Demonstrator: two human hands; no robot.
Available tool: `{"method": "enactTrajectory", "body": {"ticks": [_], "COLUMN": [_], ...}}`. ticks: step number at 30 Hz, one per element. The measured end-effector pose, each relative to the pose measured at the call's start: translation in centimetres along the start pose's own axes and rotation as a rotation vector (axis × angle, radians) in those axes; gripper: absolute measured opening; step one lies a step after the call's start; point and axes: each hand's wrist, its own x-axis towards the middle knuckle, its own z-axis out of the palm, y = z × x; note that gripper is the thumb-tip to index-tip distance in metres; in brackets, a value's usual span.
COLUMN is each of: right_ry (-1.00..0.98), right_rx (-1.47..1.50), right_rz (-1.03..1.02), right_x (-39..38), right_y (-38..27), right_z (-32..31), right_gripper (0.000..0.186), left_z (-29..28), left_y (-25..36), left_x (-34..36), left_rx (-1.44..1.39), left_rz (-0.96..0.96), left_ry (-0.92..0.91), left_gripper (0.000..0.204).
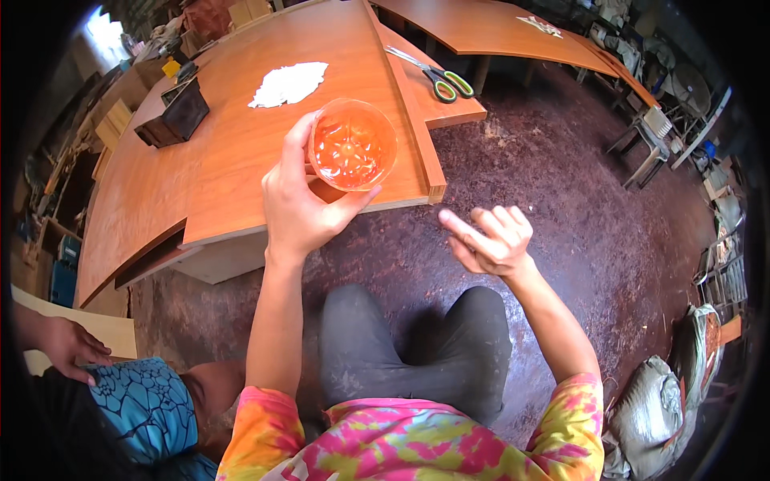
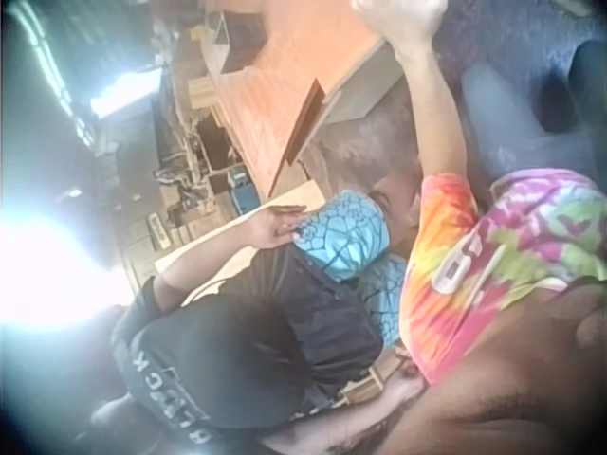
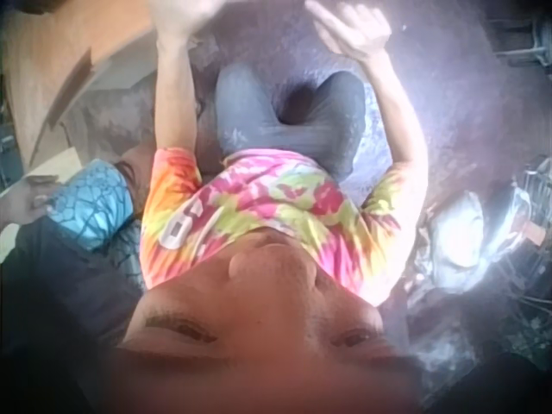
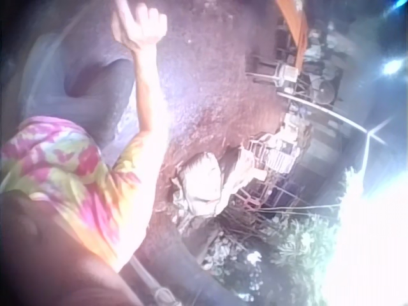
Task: The person applies glue from a small container to a strip of wood veneer using their fingers and then presses the strip onto the edge of a larger wooden board.
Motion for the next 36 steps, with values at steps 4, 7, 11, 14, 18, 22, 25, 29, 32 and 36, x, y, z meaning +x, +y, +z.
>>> {"method": "enactTrajectory", "body": {"ticks": [4, 7, 11, 14, 18, 22, 25, 29, 32, 36], "right_ry": [0.044, 0.035, -0.057, -0.035, 0.036, 0.049, -0.053, -0.021, 0.074, 0.048], "right_rx": [-0.040, -0.068, -0.044, 0.017, -0.011, -0.059, -0.028, -0.015, -0.023, -0.026], "right_rz": [0.034, 0.010, -0.021, 0.007, 0.039, 0.010, 0.023, 0.071, 0.059, 0.047], "right_x": [2.9, 3.0, 1.4, 0.4, 2.3, 2.0, -0.7, -0.7, 2.1, 3.0], "right_y": [0.6, 0.8, 0.3, 0.1, 0.5, 1.5, 0.9, 1.1, 1.6, 1.6], "right_z": [-0.9, -0.3, -0.4, -0.4, -0.9, -0.1, 0.3, -0.7, -1.1, -1.2], "right_gripper": [0.056, 0.061, 0.057, 0.056, 0.057, 0.059, 0.059, 0.056, 0.059, 0.059], "left_z": [0.3, 0.3, 0.3, 0.6, 0.5, 0.6, 0.6, 0.7, 0.6, 0.8], "left_y": [0.4, 0.5, 0.8, 0.8, 1.0, 1.1, 1.3, 1.3, 1.3, 1.4], "left_x": [-0.1, 0.0, 0.2, 0.2, 0.1, 0.3, 0.5, 0.5, 0.6, 0.7], "left_rx": [-0.034, -0.025, -0.015, -0.030, -0.051, -0.030, -0.009, -0.019, -0.030, -0.012], "left_rz": [-0.021, -0.025, -0.021, -0.028, -0.054, -0.044, -0.027, -0.048, -0.057, -0.030], "left_ry": [0.004, 0.002, -0.005, -0.010, -0.010, -0.013, -0.010, -0.030, -0.033, -0.026], "left_gripper": [0.090, 0.090, 0.090, 0.090, 0.090, 0.090, 0.090, 0.090, 0.090, 0.089]}}
